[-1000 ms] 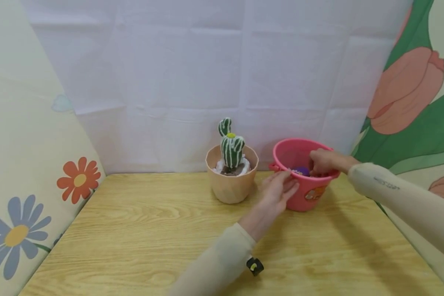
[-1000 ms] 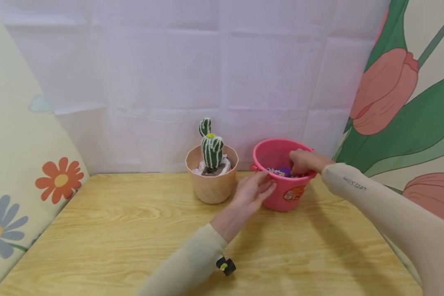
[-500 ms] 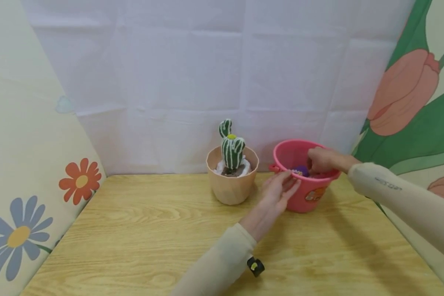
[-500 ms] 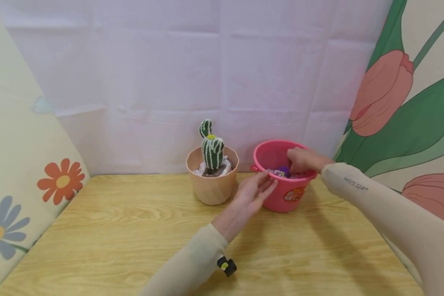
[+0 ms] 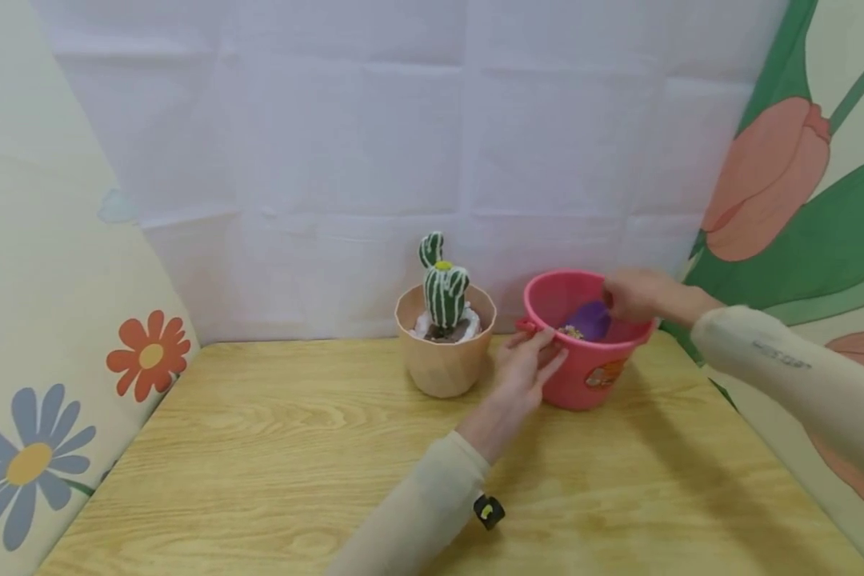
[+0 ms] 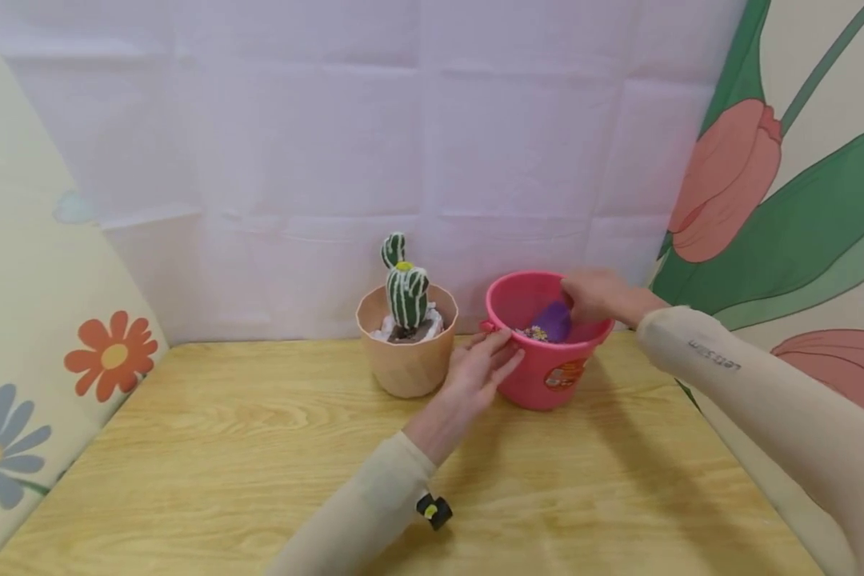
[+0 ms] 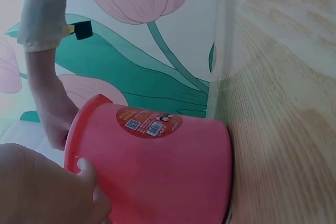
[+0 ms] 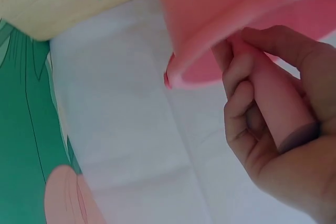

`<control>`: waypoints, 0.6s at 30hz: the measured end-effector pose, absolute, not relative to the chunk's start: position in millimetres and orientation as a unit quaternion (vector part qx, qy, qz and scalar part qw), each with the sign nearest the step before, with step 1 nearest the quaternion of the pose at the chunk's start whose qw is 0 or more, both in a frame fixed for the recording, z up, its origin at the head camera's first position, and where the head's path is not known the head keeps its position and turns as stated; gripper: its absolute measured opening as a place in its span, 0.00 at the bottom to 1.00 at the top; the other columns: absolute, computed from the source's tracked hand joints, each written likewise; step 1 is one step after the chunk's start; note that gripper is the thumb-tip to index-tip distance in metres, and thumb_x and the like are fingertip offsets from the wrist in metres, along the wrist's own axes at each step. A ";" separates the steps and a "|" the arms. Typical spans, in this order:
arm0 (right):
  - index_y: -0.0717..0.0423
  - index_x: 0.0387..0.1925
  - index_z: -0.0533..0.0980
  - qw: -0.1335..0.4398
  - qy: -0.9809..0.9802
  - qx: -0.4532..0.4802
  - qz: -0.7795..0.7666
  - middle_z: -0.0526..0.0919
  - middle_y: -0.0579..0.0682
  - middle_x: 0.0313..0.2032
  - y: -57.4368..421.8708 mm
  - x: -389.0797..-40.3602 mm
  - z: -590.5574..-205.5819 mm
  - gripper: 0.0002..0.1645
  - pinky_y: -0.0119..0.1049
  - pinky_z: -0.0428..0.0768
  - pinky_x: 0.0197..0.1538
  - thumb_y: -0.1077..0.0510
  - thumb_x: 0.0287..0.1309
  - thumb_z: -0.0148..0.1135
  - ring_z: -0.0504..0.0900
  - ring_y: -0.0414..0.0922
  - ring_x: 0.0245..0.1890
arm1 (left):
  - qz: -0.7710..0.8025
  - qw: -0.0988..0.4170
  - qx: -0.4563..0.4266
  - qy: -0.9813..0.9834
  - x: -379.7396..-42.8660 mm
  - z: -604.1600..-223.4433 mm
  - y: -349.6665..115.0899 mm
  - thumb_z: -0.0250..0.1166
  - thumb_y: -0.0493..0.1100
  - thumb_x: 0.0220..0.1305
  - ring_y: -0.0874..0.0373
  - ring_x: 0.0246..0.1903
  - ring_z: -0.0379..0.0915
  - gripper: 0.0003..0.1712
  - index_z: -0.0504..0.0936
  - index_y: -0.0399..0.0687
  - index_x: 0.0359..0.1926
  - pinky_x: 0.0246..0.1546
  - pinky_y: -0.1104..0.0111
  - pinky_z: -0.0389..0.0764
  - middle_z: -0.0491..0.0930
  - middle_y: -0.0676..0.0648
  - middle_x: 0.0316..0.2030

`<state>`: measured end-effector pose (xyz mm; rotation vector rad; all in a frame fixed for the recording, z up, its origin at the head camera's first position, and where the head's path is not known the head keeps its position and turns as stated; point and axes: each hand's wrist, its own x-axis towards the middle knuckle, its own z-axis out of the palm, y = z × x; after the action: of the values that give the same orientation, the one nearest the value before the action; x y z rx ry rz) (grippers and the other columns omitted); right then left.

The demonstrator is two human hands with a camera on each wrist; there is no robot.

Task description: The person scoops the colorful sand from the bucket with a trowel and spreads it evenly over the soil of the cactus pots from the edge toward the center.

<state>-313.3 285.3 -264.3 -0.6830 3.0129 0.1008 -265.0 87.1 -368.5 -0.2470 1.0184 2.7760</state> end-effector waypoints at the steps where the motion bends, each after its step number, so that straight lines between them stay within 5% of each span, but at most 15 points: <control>1: 0.61 0.32 0.81 0.018 0.976 -0.213 0.037 0.82 0.50 0.29 285.7 -312.2 -262.2 0.03 0.46 0.84 0.33 0.65 0.54 0.66 0.80 0.49 0.30 | 0.929 0.077 -0.082 0.352 -264.8 -368.5 87.2 0.70 0.27 0.60 0.51 0.33 0.85 0.22 0.70 0.35 0.51 0.41 0.57 0.88 0.85 0.35 0.42; 9: 0.54 0.27 0.78 -0.027 0.977 -0.196 0.076 0.77 0.49 0.26 289.1 -312.5 -260.3 0.07 0.45 0.78 0.26 0.67 0.59 0.59 0.76 0.48 0.26 | 0.896 0.023 -0.028 0.442 -270.3 -370.3 83.8 0.71 0.26 0.60 0.50 0.37 0.83 0.30 0.71 0.43 0.60 0.37 0.55 0.88 0.73 0.41 0.45; 18: 0.54 0.24 0.74 -0.068 0.966 -0.225 0.105 0.75 0.49 0.24 300.9 -308.9 -272.7 0.09 0.47 0.79 0.25 0.65 0.56 0.65 0.75 0.49 0.25 | 0.913 0.074 -0.027 0.399 -273.8 -365.6 82.0 0.67 0.23 0.60 0.44 0.44 0.83 0.31 0.71 0.37 0.64 0.40 0.55 0.88 0.73 0.39 0.47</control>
<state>-308.9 300.9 -272.7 -0.7383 3.1747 0.3453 -273.8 82.0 -365.6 -0.0801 1.1989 2.7410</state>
